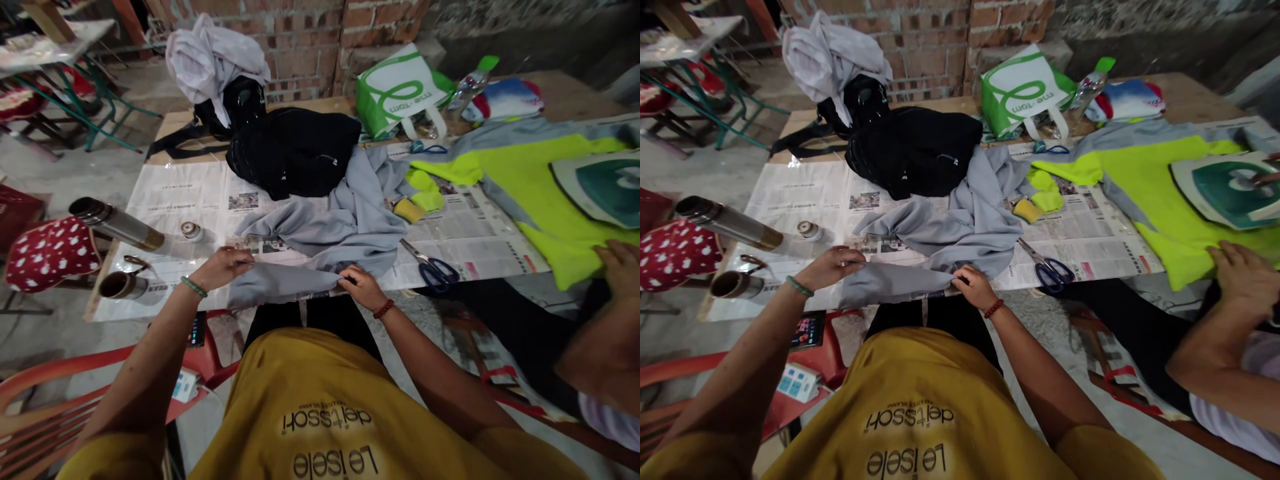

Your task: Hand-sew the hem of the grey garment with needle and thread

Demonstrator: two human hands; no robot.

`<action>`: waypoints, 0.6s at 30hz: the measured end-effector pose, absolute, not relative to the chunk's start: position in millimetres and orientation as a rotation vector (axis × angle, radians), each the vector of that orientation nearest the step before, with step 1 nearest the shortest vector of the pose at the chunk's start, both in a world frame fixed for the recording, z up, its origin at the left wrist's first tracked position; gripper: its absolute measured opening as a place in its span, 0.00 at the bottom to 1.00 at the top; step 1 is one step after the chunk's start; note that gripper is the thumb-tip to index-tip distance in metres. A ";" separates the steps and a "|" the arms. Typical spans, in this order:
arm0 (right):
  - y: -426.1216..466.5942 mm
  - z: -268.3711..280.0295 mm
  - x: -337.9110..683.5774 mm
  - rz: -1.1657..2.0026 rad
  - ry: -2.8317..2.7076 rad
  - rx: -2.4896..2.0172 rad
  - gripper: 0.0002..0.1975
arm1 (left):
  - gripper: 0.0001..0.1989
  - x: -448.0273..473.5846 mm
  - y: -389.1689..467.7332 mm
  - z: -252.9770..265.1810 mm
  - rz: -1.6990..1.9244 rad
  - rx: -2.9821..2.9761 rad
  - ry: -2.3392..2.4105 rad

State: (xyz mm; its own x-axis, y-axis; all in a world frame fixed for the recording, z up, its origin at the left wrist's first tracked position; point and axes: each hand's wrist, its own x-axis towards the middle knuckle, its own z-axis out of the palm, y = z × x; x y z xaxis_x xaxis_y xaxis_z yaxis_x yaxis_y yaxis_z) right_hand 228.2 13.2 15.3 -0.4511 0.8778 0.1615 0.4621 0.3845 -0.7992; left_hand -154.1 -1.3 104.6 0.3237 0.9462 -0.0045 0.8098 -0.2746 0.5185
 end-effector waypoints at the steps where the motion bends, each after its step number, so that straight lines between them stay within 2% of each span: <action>1: 13.3 15.4 228.1 0.931 -2.065 -1.145 0.06 | 0.14 -156.7 -0.8 105.5 0.439 2.102 1.503; 3: 13.4 15.6 227.7 0.931 -2.068 -1.140 0.06 | 0.16 -159.0 1.2 101.7 0.400 2.022 1.427; 6: 12.7 15.8 226.2 0.915 -2.070 -1.133 0.06 | 0.14 -156.3 4.5 85.6 0.255 2.054 1.479; 12: 7.6 12.0 224.1 0.860 -2.072 -1.113 0.06 | 0.09 -135.5 -1.8 75.7 -0.177 2.332 1.858; 15: 6.4 9.8 224.4 0.855 -2.069 -1.095 0.06 | 0.12 -117.0 -3.7 86.7 0.012 2.407 1.939; 18: 6.4 9.2 225.0 0.867 -2.068 -1.071 0.06 | 0.13 -86.3 1.8 91.7 0.365 2.413 1.666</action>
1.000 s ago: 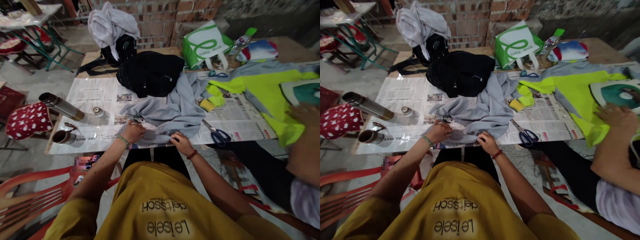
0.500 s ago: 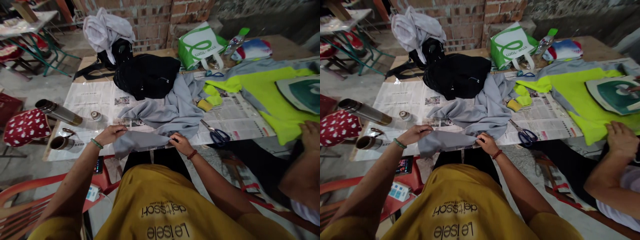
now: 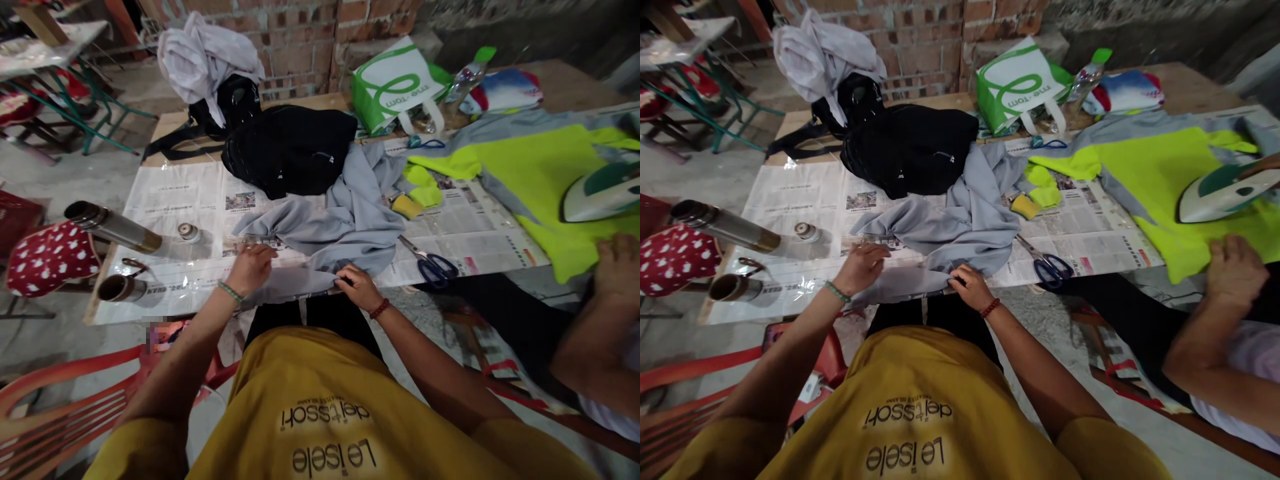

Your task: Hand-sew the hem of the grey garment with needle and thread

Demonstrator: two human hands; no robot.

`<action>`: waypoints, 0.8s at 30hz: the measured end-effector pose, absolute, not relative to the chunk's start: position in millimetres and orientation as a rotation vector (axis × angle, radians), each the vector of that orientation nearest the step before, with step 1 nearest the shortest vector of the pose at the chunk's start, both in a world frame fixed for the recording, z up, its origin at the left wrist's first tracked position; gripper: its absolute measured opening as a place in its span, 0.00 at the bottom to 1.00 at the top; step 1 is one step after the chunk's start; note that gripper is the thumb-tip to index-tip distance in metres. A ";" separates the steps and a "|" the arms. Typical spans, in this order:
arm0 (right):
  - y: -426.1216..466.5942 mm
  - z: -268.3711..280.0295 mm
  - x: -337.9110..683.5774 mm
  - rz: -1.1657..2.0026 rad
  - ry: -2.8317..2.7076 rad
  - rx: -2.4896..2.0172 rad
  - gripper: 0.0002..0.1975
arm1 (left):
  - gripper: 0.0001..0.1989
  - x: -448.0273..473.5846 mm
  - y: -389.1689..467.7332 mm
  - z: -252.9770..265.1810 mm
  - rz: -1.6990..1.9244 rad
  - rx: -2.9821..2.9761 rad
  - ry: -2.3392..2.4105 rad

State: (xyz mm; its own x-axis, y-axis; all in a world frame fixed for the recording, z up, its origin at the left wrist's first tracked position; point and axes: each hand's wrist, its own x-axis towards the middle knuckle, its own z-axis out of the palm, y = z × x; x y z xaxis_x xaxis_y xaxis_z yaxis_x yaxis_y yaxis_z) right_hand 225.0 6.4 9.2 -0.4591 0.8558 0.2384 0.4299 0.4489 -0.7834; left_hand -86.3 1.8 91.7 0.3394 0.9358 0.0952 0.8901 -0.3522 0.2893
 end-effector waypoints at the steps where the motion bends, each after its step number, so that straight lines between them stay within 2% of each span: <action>1: 6.4 9.4 225.0 0.869 -2.068 -1.069 0.06 | 0.12 -73.3 5.0 90.9 0.448 2.405 1.489; 5: 5.7 10.3 224.9 0.859 -2.069 -1.070 0.07 | 0.12 -19.4 20.4 78.7 0.508 2.345 1.067; 9: 4.4 9.9 224.9 0.848 -2.079 -1.080 0.10 | 0.15 11.0 32.1 64.4 0.263 2.339 1.102; 12: 3.8 8.7 225.0 0.830 -2.081 -1.083 0.10 | 0.12 9.2 34.7 57.1 0.190 2.321 1.138; 16: 2.9 7.1 223.0 0.801 -2.071 -1.092 0.08 | 0.05 -9.2 27.8 50.1 0.334 2.139 1.156; 20: 0.4 8.9 219.9 0.735 -2.037 -1.102 0.06 | 0.07 -18.2 15.3 38.8 0.524 1.841 1.180; 24: -4.8 19.2 223.5 0.683 -1.975 -1.088 0.10 | 0.08 -16.0 8.8 24.1 0.650 1.643 1.206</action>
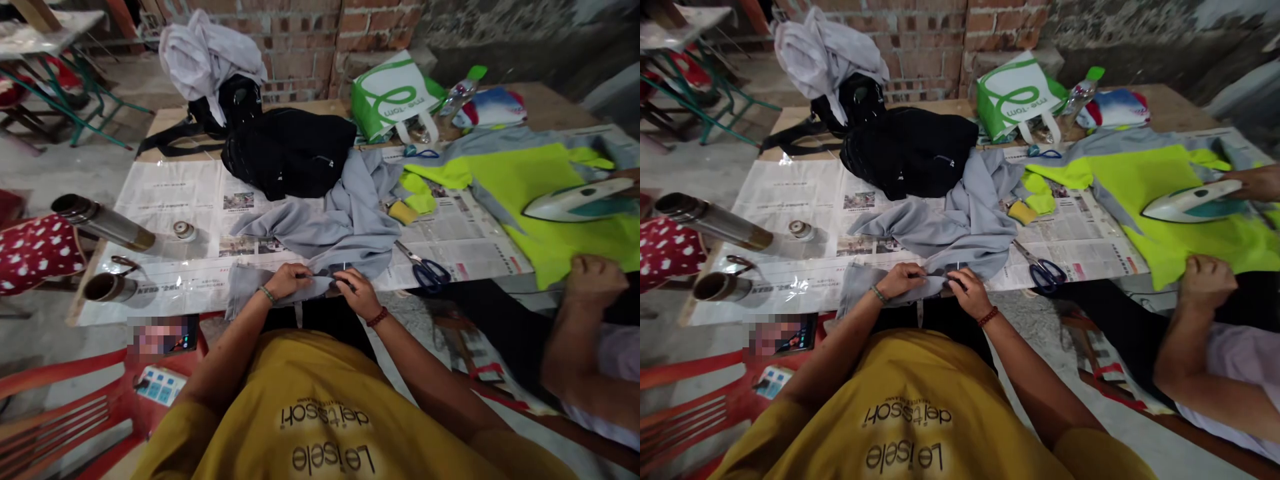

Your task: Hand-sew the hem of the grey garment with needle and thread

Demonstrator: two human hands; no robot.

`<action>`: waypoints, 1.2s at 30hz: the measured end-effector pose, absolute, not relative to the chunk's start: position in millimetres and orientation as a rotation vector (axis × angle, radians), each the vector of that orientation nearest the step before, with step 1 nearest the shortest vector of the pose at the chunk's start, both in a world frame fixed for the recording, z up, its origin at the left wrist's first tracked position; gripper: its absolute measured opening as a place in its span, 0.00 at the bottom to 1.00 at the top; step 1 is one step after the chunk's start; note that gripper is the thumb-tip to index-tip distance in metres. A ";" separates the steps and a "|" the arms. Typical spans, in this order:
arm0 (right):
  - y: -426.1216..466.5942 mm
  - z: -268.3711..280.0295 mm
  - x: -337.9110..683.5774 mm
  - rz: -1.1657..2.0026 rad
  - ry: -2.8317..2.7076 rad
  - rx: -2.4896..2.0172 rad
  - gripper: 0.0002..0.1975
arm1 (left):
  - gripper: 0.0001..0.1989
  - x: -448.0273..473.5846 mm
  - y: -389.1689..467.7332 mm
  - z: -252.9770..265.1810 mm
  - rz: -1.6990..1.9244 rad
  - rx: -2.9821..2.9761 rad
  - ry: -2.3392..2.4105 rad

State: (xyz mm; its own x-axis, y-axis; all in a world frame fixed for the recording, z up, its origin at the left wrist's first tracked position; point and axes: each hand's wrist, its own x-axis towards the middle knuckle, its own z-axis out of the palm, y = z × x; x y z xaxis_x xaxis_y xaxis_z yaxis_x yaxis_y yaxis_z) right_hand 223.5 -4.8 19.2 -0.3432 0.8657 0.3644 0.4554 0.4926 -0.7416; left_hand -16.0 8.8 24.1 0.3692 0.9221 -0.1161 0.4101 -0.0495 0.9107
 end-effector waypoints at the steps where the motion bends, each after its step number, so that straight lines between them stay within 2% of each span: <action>1: -6.7 23.1 225.4 0.669 -1.939 -1.111 0.11 | 0.08 -15.4 8.3 21.2 0.676 1.616 1.204; 6: -22.9 42.0 228.7 0.720 -1.752 -1.272 0.15 | 0.08 -15.2 7.5 13.3 0.777 1.562 1.132; 9: -38.8 45.7 217.1 0.993 -1.655 -1.339 0.19 | 0.08 -15.8 7.0 11.8 0.823 1.559 1.096; 12: -52.8 42.3 197.9 1.356 -1.577 -1.405 0.14 | 0.07 -16.0 6.3 11.3 0.853 1.560 1.081; 15: -57.6 37.1 180.0 1.548 -1.482 -1.470 0.14 | 0.07 -15.6 5.5 10.5 0.874 1.556 1.076; 36: -43.9 30.6 160.9 1.500 -1.469 -1.522 0.14 | 0.07 -14.4 2.6 9.1 1.036 1.569 1.094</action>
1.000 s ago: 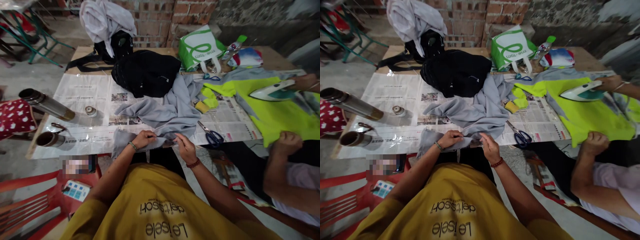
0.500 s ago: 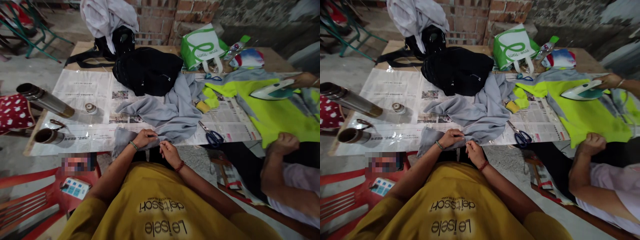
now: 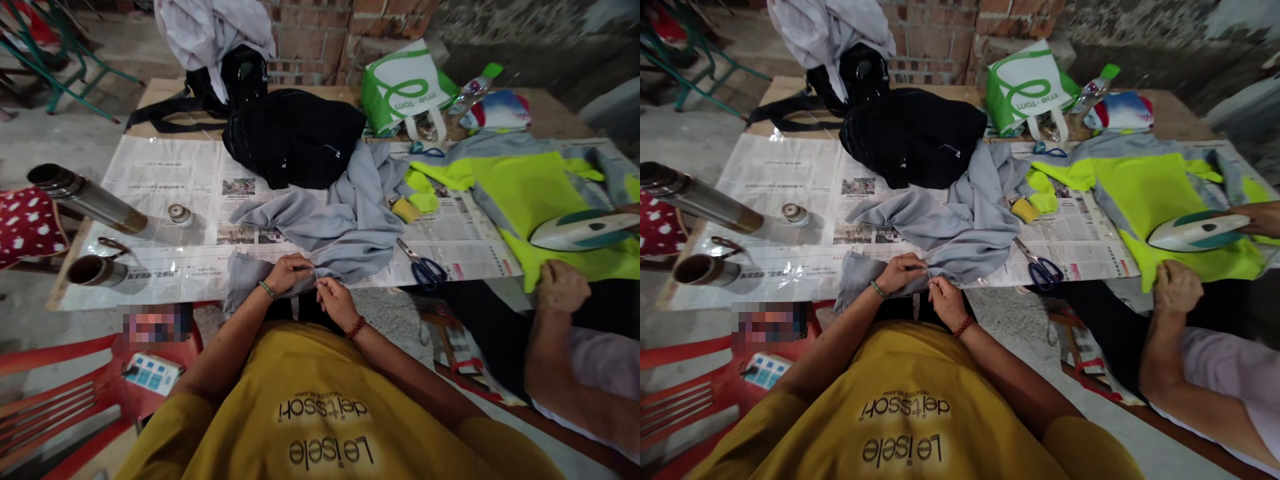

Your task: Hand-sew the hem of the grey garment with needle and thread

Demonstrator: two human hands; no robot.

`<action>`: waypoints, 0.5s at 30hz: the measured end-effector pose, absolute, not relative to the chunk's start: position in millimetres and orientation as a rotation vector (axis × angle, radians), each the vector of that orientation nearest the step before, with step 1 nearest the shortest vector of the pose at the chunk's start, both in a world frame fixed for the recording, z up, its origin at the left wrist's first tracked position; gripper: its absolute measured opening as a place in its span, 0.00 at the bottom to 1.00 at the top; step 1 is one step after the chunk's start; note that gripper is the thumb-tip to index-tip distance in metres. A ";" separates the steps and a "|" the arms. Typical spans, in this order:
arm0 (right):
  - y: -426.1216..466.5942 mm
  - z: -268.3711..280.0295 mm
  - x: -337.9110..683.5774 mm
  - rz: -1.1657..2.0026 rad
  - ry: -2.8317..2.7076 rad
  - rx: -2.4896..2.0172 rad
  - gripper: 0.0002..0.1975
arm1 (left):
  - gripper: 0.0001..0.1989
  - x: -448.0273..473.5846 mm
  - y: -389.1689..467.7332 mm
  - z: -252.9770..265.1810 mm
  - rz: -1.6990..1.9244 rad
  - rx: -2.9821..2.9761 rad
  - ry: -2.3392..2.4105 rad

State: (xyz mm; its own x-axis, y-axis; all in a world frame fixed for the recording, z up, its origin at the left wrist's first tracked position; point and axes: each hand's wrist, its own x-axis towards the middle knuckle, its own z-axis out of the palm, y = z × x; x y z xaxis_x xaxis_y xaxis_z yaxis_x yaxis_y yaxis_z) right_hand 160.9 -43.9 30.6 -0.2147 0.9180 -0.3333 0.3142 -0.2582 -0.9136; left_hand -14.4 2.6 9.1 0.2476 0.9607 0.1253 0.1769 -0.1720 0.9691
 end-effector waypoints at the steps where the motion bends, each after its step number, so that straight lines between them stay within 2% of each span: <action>1: -44.1 30.7 161.1 1.501 -1.467 -1.525 0.14 | 0.07 -14.5 2.5 9.0 1.042 1.571 1.095; 15: -42.5 33.0 157.8 1.526 -1.420 -1.543 0.13 | 0.10 -14.6 2.2 10.6 1.019 1.558 1.094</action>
State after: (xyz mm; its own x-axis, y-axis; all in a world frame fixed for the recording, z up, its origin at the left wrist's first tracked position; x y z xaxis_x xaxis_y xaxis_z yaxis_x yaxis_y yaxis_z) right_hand 157.8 -42.5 33.0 -0.1972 0.9104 -0.3637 0.2972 -0.2980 -0.9071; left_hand -14.6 2.2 10.6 0.2543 0.9610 0.1086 0.1761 -0.1564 0.9719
